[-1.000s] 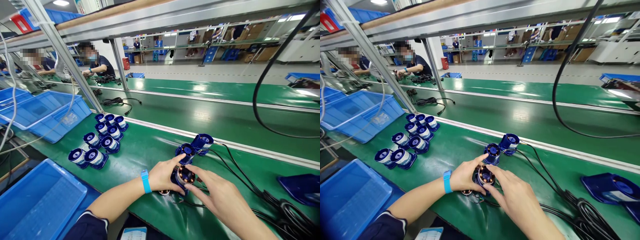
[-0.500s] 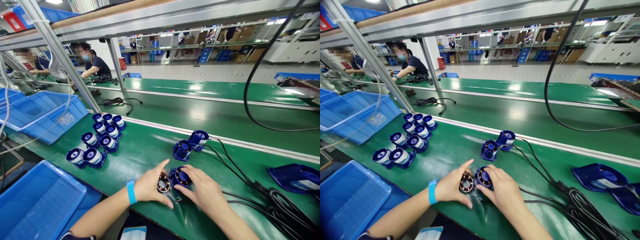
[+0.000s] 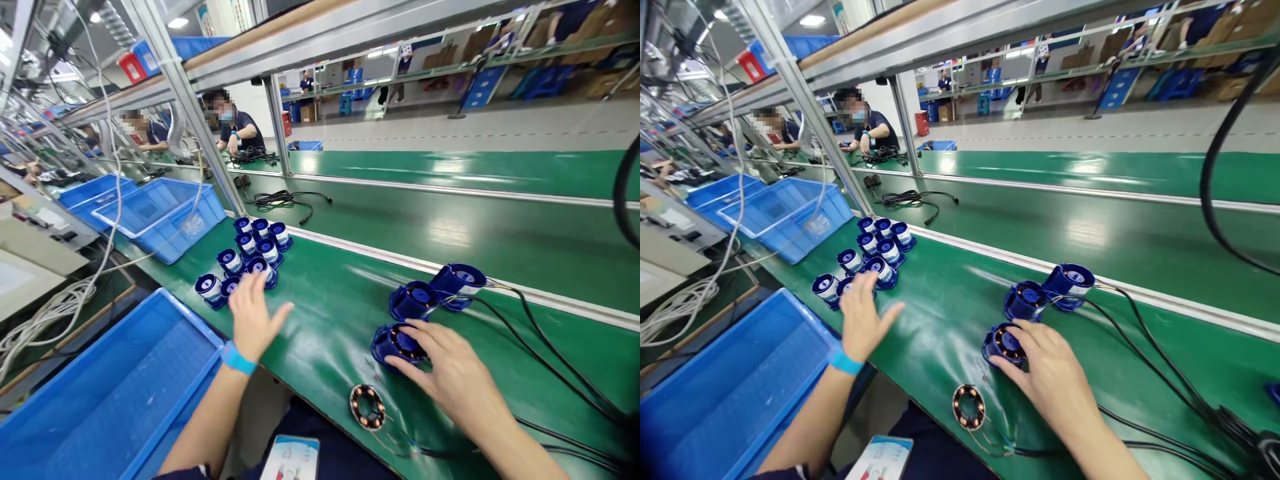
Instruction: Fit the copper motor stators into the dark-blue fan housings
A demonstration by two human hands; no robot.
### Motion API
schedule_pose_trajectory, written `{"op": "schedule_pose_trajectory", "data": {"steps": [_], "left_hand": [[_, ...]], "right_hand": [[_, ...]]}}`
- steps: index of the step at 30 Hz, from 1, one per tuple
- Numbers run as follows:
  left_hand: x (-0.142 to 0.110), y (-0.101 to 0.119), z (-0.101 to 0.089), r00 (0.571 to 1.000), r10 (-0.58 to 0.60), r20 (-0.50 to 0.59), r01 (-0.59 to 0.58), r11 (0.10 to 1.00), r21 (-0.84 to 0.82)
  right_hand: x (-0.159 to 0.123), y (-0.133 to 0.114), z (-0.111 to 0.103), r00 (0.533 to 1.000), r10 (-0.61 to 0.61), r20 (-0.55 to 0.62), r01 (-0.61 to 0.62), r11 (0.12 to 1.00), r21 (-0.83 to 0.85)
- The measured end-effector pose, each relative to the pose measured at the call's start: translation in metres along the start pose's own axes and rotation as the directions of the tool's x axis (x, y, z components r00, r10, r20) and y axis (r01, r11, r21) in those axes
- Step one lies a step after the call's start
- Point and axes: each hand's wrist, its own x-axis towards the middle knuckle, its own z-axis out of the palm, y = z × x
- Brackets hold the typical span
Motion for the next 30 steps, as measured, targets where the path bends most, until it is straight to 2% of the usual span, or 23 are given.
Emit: {"op": "schedule_pose_trajectory", "data": {"steps": [2,4,6,8,10,12,15,18,20,22,26,30], "left_hand": [[0.014,-0.034,-0.006,0.994,-0.110,-0.014,0.109,0.952,0.286],[0.018,-0.060,-0.010,0.990,-0.122,0.065,0.084,0.905,0.417],[0.015,-0.074,-0.015,0.985,-0.076,0.155,0.006,0.912,0.409],[0.007,-0.075,-0.021,0.971,-0.019,0.239,-0.045,0.965,0.260],[-0.004,-0.060,-0.027,0.940,0.046,0.337,-0.051,0.999,0.005],[-0.016,-0.033,-0.028,0.898,0.133,0.418,-0.023,0.966,-0.257],[-0.032,0.019,-0.018,0.825,0.313,0.472,-0.003,0.836,-0.549],[-0.042,0.066,0.001,0.781,0.449,0.434,-0.002,0.697,-0.717],[-0.046,0.087,0.011,0.775,0.503,0.382,-0.012,0.617,-0.787],[-0.048,0.099,0.017,0.783,0.528,0.330,-0.030,0.562,-0.827],[-0.054,0.105,0.020,0.814,0.487,0.316,-0.014,0.562,-0.827],[-0.062,0.108,0.021,0.838,0.466,0.283,-0.035,0.564,-0.825]], "right_hand": [[-0.003,-0.016,-0.017,1.000,-0.011,-0.006,0.012,0.999,0.043],[-0.013,-0.040,-0.028,0.997,-0.043,0.065,0.037,0.995,0.090],[-0.026,-0.064,-0.027,0.984,-0.079,0.162,0.064,0.994,0.092],[-0.039,-0.081,-0.018,0.977,-0.061,0.202,0.045,0.996,0.083],[-0.046,-0.088,-0.012,0.980,-0.027,0.195,0.000,0.991,0.135],[-0.044,-0.085,-0.017,0.986,0.010,0.168,-0.043,0.980,0.194],[-0.030,-0.077,-0.044,0.994,0.058,0.090,-0.076,0.975,0.209],[-0.013,-0.077,-0.067,0.997,0.060,0.055,-0.070,0.978,0.199],[-0.005,-0.079,-0.071,0.997,0.044,0.059,-0.054,0.981,0.186],[0.001,-0.082,-0.067,0.995,0.030,0.093,-0.043,0.990,0.137],[0.003,-0.087,-0.059,0.983,0.025,0.181,-0.027,1.000,0.012],[-0.002,-0.098,-0.055,0.988,0.066,0.138,-0.052,0.993,-0.104]]}}
